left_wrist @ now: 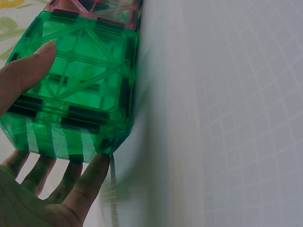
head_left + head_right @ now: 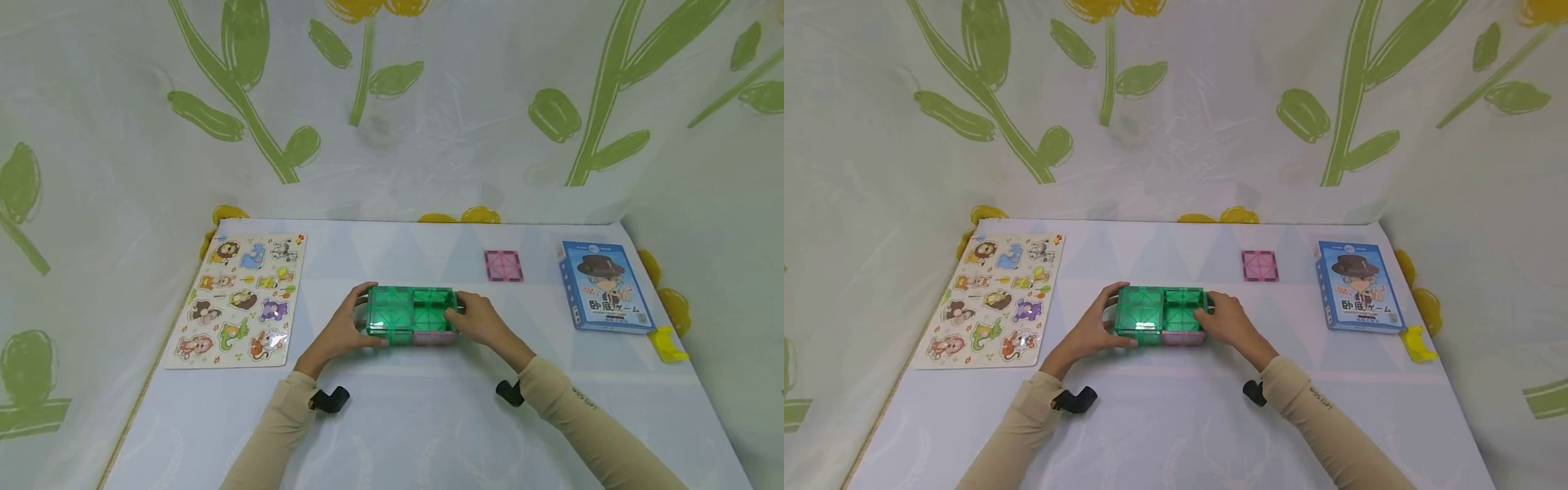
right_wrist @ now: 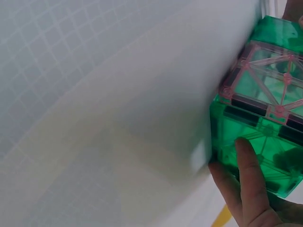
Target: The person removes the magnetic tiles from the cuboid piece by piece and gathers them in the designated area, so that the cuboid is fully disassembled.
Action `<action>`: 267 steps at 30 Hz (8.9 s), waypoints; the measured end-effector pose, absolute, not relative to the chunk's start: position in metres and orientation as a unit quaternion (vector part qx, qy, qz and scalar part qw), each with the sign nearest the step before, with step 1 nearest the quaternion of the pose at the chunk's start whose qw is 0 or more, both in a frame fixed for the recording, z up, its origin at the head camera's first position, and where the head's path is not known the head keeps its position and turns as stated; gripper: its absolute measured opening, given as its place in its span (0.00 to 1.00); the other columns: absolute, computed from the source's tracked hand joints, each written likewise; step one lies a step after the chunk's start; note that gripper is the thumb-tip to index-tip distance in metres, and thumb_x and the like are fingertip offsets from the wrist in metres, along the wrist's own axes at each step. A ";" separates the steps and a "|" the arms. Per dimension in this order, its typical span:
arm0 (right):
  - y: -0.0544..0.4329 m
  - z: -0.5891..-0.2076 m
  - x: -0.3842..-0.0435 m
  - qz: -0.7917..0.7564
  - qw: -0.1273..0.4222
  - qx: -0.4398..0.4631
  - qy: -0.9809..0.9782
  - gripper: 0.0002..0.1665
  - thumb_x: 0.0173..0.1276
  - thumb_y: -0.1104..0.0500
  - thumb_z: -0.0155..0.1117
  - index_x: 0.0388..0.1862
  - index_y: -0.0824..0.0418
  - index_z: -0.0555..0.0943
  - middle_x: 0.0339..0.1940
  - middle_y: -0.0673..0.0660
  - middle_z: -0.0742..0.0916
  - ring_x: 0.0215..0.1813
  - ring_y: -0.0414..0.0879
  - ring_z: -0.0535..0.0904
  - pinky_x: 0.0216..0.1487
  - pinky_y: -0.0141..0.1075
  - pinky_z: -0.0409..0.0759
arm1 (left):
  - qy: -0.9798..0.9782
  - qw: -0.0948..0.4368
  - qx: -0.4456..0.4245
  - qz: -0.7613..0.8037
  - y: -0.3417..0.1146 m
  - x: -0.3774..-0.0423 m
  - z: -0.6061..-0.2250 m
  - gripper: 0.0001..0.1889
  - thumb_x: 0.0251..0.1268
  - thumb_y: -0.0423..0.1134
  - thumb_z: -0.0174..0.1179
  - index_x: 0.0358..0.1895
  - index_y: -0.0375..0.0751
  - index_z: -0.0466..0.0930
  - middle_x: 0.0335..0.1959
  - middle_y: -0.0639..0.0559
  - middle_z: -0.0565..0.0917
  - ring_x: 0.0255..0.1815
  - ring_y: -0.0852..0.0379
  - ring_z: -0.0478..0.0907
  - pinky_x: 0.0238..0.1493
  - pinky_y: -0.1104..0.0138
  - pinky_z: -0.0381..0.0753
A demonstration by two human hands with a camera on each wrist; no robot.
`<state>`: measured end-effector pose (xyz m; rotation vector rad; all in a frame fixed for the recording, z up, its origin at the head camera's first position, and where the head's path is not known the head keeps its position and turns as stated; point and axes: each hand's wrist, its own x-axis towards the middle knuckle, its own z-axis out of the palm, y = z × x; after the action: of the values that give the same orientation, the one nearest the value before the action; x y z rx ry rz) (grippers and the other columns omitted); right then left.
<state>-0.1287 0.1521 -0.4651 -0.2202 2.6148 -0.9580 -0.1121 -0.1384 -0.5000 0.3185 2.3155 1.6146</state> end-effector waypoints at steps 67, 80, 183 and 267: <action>0.225 -0.450 -0.122 -0.378 0.308 -0.069 0.870 0.21 0.74 0.61 0.57 0.59 0.75 0.76 0.45 0.66 0.87 0.37 0.46 0.86 0.42 0.41 0.90 | 0.807 0.151 0.107 0.561 -0.138 -0.112 -0.499 0.58 0.41 0.37 0.82 0.77 0.55 0.55 0.77 0.43 0.62 0.80 0.36 0.56 0.68 0.40 0.74; 0.243 -0.442 -0.117 -0.388 0.330 -0.063 0.858 0.21 0.73 0.55 0.62 0.52 0.72 0.78 0.36 0.59 0.90 0.33 0.45 0.88 0.39 0.38 0.89 | 0.800 0.154 0.108 0.570 -0.139 -0.109 -0.501 0.58 0.41 0.35 0.81 0.78 0.51 0.54 0.77 0.42 0.61 0.79 0.36 0.57 0.68 0.41 0.74; 0.197 -0.495 -0.201 -0.382 0.131 0.086 0.911 0.21 0.78 0.49 0.55 0.45 0.69 0.79 0.22 0.55 0.85 0.20 0.42 0.79 0.26 0.29 0.79 | 0.801 0.157 0.100 0.569 -0.139 -0.112 -0.501 0.58 0.41 0.36 0.81 0.78 0.52 0.53 0.78 0.43 0.60 0.80 0.37 0.56 0.68 0.41 0.75; 0.127 -0.458 -0.150 -0.335 0.167 -0.237 0.896 0.18 0.72 0.58 0.64 0.57 0.63 0.85 0.56 0.61 0.88 0.56 0.52 0.84 0.59 0.50 0.84 | 0.818 0.160 0.118 0.540 -0.161 -0.099 -0.502 0.60 0.38 0.38 0.83 0.76 0.61 0.54 0.77 0.44 0.63 0.79 0.34 0.58 0.69 0.35 0.69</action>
<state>-0.1503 0.1270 -0.4578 -0.6752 2.5502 -0.9535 -0.0985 -0.1605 -0.5023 0.3358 2.3370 1.5428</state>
